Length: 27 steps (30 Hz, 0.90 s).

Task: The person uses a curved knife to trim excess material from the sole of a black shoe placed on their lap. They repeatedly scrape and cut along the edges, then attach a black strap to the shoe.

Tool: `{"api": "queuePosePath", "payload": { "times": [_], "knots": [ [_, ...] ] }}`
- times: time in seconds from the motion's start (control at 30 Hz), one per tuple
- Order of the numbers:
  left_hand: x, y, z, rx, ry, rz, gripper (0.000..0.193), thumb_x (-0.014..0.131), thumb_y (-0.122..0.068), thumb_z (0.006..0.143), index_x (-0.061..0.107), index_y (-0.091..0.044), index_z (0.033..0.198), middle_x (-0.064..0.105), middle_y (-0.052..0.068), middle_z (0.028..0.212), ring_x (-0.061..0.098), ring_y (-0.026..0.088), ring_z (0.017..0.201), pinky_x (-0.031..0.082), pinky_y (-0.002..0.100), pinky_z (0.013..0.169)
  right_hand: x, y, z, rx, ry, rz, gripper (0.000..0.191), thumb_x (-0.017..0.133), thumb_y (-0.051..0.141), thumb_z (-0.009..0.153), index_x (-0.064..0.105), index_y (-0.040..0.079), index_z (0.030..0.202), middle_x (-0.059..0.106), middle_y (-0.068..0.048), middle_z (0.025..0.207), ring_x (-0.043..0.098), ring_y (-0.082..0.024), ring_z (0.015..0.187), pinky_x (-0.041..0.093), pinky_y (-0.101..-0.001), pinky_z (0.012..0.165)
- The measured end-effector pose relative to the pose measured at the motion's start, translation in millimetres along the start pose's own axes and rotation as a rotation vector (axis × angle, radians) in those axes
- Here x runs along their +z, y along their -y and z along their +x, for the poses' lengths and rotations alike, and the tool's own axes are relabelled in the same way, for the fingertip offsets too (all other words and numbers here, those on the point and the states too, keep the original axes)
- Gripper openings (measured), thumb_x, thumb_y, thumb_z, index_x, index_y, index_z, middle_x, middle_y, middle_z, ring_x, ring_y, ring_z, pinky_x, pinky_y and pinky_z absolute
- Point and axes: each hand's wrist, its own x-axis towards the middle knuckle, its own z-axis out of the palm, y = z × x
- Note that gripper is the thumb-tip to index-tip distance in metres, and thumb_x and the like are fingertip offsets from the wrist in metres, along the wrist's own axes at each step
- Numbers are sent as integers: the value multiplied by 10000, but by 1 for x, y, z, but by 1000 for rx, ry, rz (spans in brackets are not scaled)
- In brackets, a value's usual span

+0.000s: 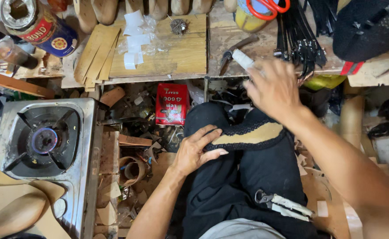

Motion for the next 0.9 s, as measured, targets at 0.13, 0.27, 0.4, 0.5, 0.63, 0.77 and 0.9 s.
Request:
{"api": "queuePosePath", "payload": {
  "times": [0.13,0.27,0.4,0.5,0.63,0.77,0.9],
  "knots": [
    [3,-2,0,26,-11,-15,582,845,-378,813,677,-94,1293,661,139,1349,720,341,1110,626,397,861,10,-21,12,117,65,-45,539,766,259,882,647,5,1343,677,-174,1156,629,-345,1056,505,-464,849],
    [2,3,2,19,-38,0,584,848,-381,807,679,-97,1289,666,133,1345,722,336,1113,626,398,872,-7,1,-10,152,-158,405,503,705,123,983,566,-28,1443,679,-210,1199,673,-381,1029,541,-451,863],
    [-2,14,3,-14,-50,-14,581,850,-372,808,678,-94,1288,666,130,1352,722,330,1124,625,393,875,-33,66,-86,516,-161,646,383,642,109,986,542,-41,1324,670,-189,966,674,-291,794,541,-386,746],
    [-4,19,5,-59,-35,-33,578,856,-362,802,677,-88,1278,667,130,1349,726,321,1111,625,380,843,-25,95,-128,480,-93,849,268,624,132,982,519,-5,1186,688,-131,897,704,-194,756,561,-313,665],
    [0,19,8,27,-67,1,587,870,-338,795,676,-75,1283,665,133,1348,710,335,1151,608,397,929,-29,111,-161,640,18,852,464,653,106,910,546,-50,1334,686,-168,839,671,-237,691,540,-332,615],
    [5,10,6,5,-58,-27,590,878,-320,794,669,-69,1285,667,136,1343,709,336,1157,606,390,923,-34,114,-168,700,-278,1158,383,625,151,1006,509,28,1350,684,-151,955,665,-240,689,589,-339,645],
    [1,1,5,16,-73,-30,602,878,-299,795,658,-62,1303,671,143,1343,699,343,1183,596,397,948,-31,115,-162,496,149,668,470,717,142,854,597,42,1297,720,-267,989,714,-454,856,578,-483,695]
  ]
}}
